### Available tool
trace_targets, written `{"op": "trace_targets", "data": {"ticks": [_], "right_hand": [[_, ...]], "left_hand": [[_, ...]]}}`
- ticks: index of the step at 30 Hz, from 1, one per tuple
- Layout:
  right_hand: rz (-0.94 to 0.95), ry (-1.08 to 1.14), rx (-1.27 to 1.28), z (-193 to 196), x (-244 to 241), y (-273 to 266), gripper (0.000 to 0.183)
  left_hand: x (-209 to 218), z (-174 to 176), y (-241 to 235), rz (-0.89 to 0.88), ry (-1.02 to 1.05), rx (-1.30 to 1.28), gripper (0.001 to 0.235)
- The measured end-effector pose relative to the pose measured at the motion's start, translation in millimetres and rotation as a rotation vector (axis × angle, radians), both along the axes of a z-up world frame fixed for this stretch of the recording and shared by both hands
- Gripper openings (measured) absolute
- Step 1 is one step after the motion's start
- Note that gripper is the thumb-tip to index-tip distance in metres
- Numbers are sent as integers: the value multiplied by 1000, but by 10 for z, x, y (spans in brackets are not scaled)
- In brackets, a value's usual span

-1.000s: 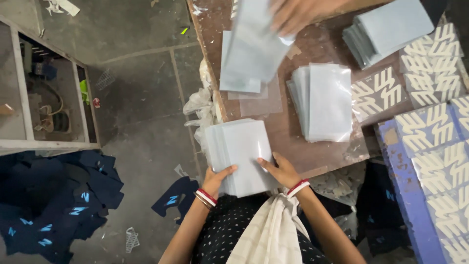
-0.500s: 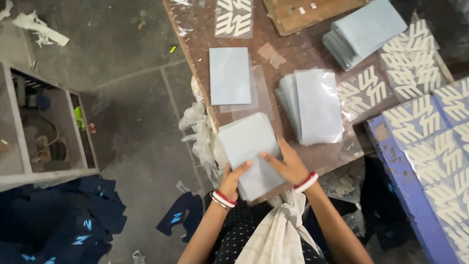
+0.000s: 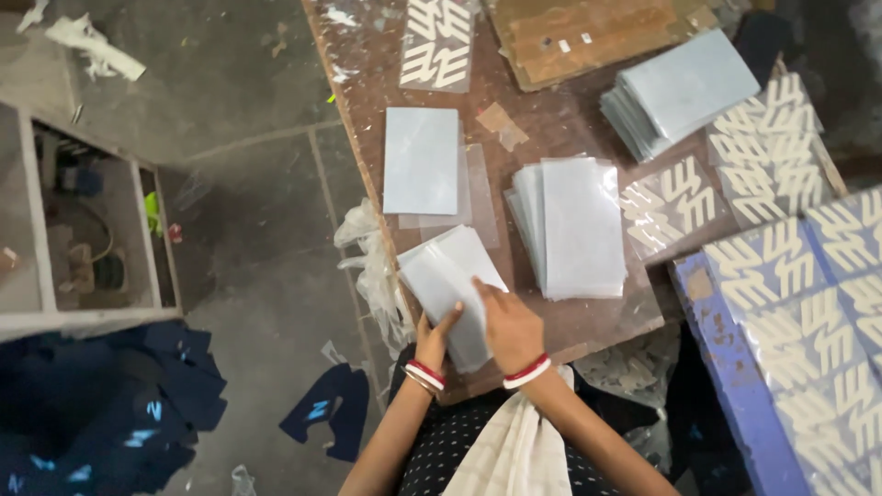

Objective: The person organizes and packs printed materials by hand at a table. They pick up stacks of printed sheets, align them, and place them into clear plastic sleeves one at a time, continuing until a large number of sheets have been sleeved and stacked.

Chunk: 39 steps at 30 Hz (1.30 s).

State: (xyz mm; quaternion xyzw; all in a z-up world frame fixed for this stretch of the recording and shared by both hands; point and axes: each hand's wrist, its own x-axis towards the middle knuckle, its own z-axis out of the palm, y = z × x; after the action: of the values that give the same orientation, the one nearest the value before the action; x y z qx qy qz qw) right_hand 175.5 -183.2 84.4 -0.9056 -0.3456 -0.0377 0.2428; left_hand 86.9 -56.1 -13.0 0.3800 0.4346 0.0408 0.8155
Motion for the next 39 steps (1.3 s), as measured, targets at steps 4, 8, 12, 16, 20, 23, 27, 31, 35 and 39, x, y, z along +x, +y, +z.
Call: {"op": "trace_targets", "data": {"ticks": [4,8,12,16,20,23,27,31,35,39], "right_hand": [[-314,174,355,-163,571,-670,31],[-574,492,446,344,1235,-1007,33],[-111,-170,-109,-91,1123,-948,41],[46,148,-234,-272,420,-307,55],[-47,40,-215,-37,212,-162,44],[83,-119,45,0,174,-262,34],[-250,454,507,-32,573,-671,31],[-505,545,555,308,1170,-1090,25],[-231,-392,-189,151,999,-931,39],[81,-14,-283,-265,403,-497,37]], "left_hand": [[-80,-163,-9,-27,-131,35,63],[-133,-265,0,-16,-209,-14,69],[-57,-45,7,-39,-103,34,70],[-20,103,-3,-28,-139,30,70],[-15,-38,-42,8,-129,77,71],[-6,29,-35,-7,-112,73,70],[-42,57,-16,-30,-148,71,70],[-131,-284,24,-86,-237,91,73],[-115,-204,29,-82,-260,69,72],[-91,-112,16,-73,-229,63,74]]}}
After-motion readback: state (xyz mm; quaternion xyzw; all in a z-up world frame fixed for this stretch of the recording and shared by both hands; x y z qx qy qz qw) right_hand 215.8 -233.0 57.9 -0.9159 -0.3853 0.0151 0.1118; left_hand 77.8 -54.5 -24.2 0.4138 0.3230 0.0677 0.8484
